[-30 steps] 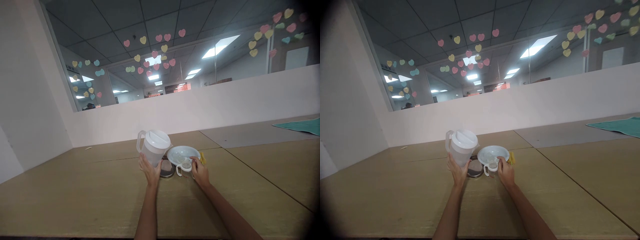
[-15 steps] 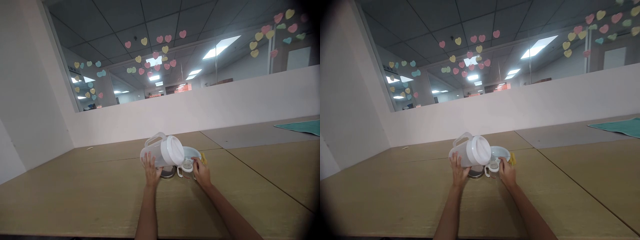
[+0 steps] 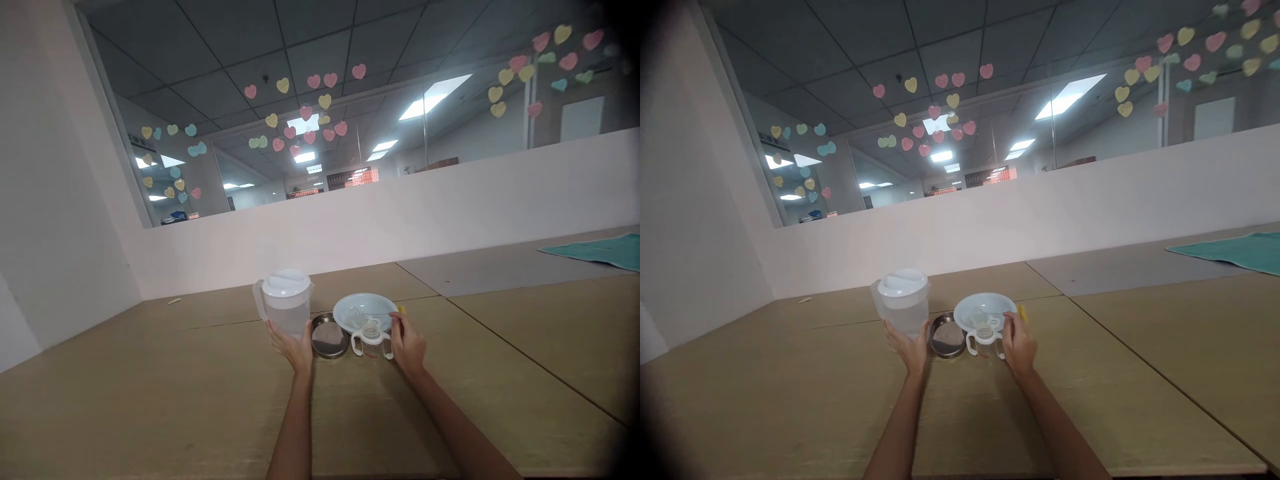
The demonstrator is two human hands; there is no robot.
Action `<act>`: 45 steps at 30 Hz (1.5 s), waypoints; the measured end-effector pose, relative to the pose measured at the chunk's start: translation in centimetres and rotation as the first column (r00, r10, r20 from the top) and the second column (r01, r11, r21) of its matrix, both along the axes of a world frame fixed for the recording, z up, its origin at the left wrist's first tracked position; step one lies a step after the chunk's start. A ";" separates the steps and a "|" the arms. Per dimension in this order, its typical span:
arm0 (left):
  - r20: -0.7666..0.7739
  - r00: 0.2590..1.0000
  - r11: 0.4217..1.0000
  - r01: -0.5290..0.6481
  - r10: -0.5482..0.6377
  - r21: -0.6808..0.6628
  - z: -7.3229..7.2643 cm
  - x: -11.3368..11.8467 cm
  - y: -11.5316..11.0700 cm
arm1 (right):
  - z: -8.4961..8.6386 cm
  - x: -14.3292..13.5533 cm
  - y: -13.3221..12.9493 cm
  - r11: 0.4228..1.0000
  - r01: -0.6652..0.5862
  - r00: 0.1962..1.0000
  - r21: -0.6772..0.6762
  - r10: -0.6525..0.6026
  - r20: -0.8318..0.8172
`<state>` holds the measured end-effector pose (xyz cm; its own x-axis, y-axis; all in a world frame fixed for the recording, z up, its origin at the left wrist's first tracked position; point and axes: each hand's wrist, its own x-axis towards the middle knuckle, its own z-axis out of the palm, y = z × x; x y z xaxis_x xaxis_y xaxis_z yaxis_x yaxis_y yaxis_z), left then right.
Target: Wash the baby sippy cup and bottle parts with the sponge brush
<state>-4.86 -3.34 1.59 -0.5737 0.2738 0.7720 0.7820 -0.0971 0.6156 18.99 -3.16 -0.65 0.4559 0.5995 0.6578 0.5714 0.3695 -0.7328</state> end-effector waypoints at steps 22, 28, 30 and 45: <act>0.080 0.995 0.998 -0.068 0.067 0.008 0.1 0.5 -0.7 | -1.9 2.6 1.1 0.844 0.155 0.988 -0.514 -0.132 0.081; -0.331 0.842 0.905 0.396 -0.426 -0.157 0.7 5.4 -0.3 | -2.4 3.0 2.0 0.858 0.157 0.973 -0.489 -0.221 -0.074; -0.318 0.808 0.834 0.341 -0.496 -0.434 1.7 6.7 1.3 | -2.7 3.1 2.3 0.870 0.156 0.964 -0.468 -0.237 -0.118; -0.133 0.700 0.381 0.212 -0.702 -0.900 6.9 8.4 7.3 | -2.2 2.9 2.2 0.958 0.127 0.927 -0.258 -0.207 -0.313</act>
